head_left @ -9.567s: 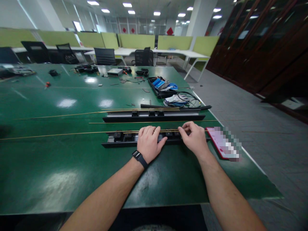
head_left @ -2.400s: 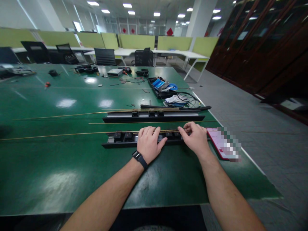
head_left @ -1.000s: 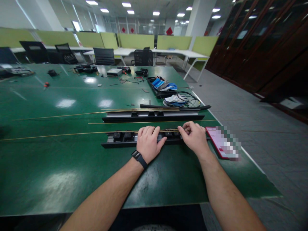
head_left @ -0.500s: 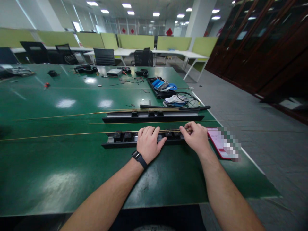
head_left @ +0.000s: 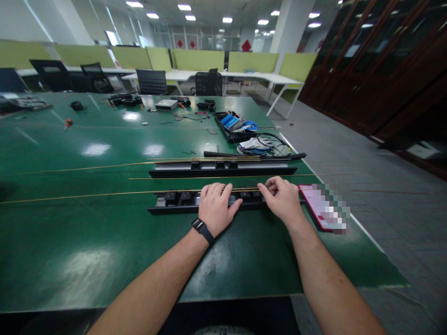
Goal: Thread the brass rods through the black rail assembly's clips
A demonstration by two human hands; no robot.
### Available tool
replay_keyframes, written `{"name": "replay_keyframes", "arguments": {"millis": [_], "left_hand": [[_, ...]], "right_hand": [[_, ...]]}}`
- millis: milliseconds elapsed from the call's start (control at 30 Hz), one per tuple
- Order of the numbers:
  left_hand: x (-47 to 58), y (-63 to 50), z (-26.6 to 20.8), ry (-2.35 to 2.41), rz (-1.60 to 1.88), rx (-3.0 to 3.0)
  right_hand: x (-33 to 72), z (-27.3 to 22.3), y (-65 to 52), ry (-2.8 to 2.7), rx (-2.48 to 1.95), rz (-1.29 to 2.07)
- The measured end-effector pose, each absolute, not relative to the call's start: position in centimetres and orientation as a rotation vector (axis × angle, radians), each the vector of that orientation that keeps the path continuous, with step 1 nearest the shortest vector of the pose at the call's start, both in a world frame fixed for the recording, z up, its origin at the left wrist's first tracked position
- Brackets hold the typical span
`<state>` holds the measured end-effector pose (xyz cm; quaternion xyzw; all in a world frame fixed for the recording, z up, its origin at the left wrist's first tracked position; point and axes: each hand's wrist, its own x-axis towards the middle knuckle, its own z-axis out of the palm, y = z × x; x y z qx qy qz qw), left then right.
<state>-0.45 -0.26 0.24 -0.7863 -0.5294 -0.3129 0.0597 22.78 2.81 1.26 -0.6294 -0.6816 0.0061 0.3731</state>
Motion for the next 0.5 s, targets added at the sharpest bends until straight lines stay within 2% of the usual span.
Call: {"name": "replay_keyframes", "arguments": {"millis": [500], "left_hand": [[-0.52,-0.26,0.14,-1.602,-0.935,-2.379]], "right_hand": [[23.49,1.61,2.87,-1.73,-1.658,-0.019]]}}
